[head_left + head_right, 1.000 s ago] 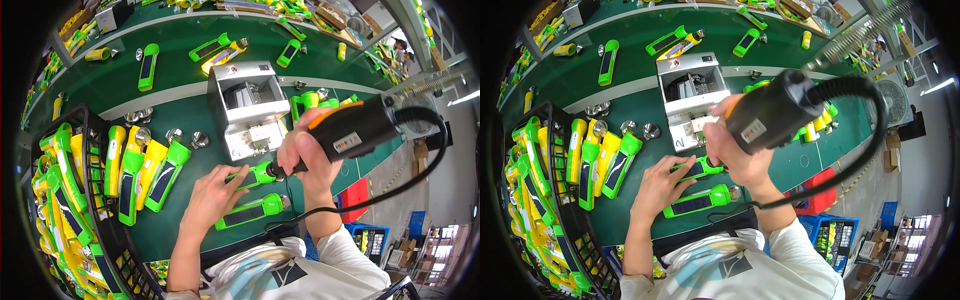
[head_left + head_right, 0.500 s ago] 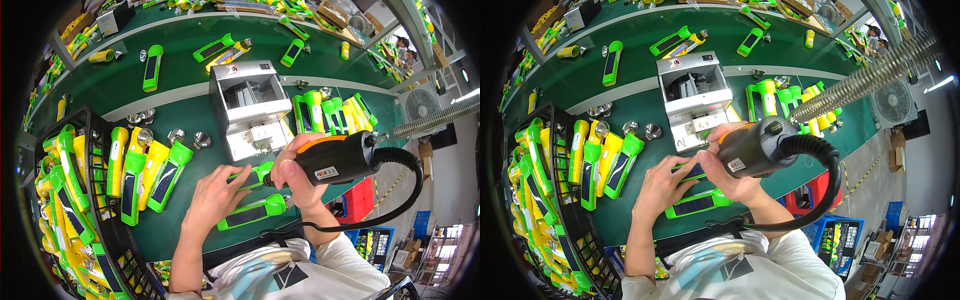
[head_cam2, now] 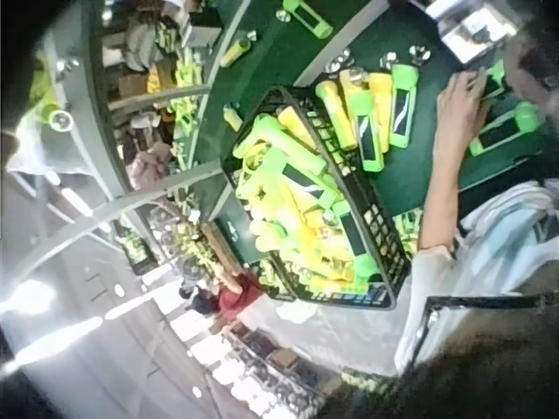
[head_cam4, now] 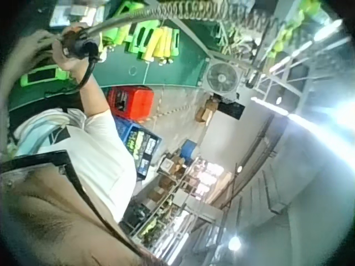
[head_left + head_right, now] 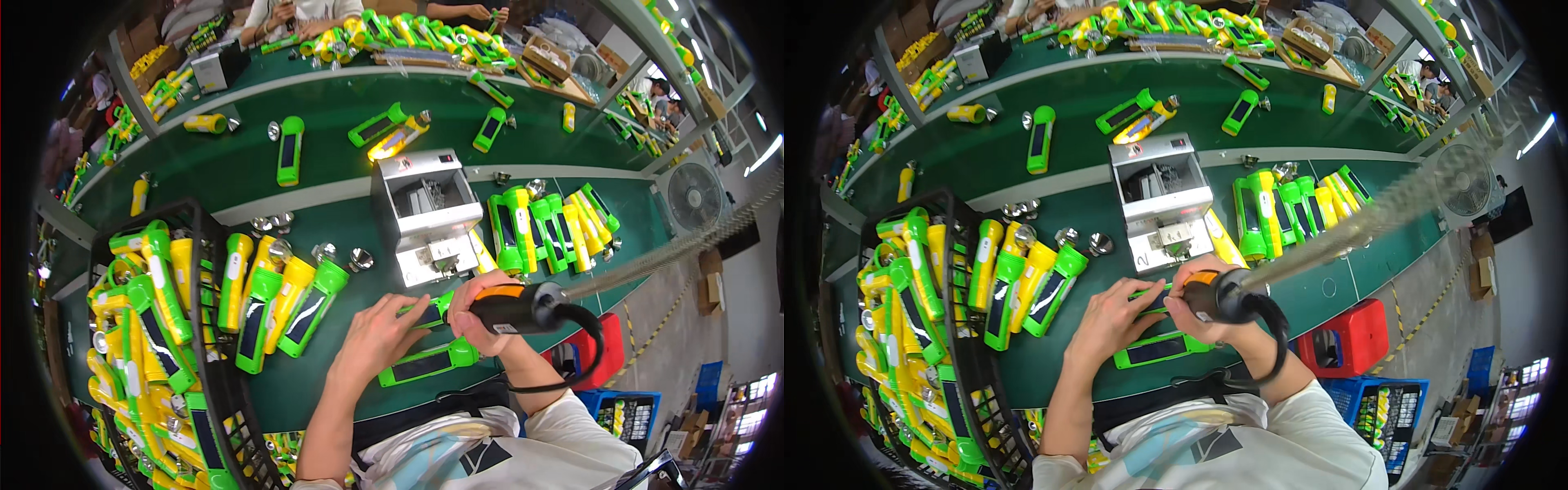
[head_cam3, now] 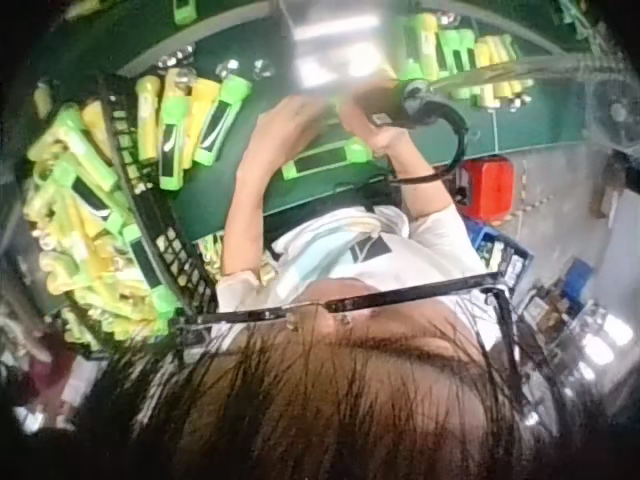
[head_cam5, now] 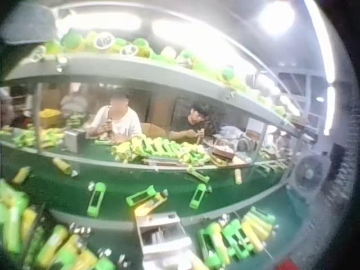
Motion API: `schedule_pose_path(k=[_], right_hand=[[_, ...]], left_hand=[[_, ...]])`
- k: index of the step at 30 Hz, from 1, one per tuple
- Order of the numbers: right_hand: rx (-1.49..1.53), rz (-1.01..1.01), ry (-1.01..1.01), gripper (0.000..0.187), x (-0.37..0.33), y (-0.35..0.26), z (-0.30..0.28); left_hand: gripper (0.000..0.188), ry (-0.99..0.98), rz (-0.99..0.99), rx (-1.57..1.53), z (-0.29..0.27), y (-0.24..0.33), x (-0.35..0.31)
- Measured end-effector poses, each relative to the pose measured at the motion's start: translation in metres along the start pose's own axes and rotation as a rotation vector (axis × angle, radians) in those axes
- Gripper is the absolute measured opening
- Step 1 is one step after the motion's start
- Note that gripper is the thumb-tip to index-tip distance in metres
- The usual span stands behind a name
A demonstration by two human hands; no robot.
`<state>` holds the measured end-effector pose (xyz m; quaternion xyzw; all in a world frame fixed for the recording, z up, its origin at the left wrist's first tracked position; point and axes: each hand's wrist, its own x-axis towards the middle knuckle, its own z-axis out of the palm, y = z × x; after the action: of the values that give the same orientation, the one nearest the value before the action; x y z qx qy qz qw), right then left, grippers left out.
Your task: The person fastens component housings and plastic parts onto green handheld devices using an electric screwdriver, securing them with screws from an automatic screw feeder.
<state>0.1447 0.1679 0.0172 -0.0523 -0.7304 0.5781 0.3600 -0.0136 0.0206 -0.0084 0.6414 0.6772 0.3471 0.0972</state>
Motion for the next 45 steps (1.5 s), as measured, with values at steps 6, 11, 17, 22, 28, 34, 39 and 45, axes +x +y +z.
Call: schedule_pose_path(k=[6,11,17,22,28,34,39,45], right_hand=[[-0.183,-0.167,0.066,0.03,0.003,-0.014,0.021],[-0.106,-0.082,0.081,0.031,0.014,-0.016,0.015],[-0.041,-0.034,-0.05,0.043,0.031,-0.104,-0.011],[0.214,-0.062,-0.187,0.044,0.021,-0.11,-0.036],[0.307,-0.025,-0.284,0.039,0.01,-0.091,-0.054],[0.263,-0.031,-0.233,0.043,0.017,-0.064,-0.067],[0.387,0.06,-0.334,0.049,0.027,-0.053,-0.074],[0.307,-0.005,-0.281,0.056,0.023,-0.029,-0.069]], left_hand=[[0.055,-0.06,0.05,0.066,0.0,0.0,-0.006],[0.036,-0.048,0.035,0.065,-0.001,0.015,0.004],[0.046,-0.086,0.001,-0.008,-0.011,0.011,-0.006],[0.047,0.171,-0.291,0.094,-0.098,0.03,-0.004],[0.056,0.34,-0.368,0.254,-0.128,-0.016,0.162],[0.058,0.042,-0.357,0.505,-0.098,-0.149,0.327],[0.063,-0.084,-0.372,0.712,-0.087,-0.244,0.356],[0.068,-0.029,-0.069,0.651,-0.055,-0.243,0.362]])
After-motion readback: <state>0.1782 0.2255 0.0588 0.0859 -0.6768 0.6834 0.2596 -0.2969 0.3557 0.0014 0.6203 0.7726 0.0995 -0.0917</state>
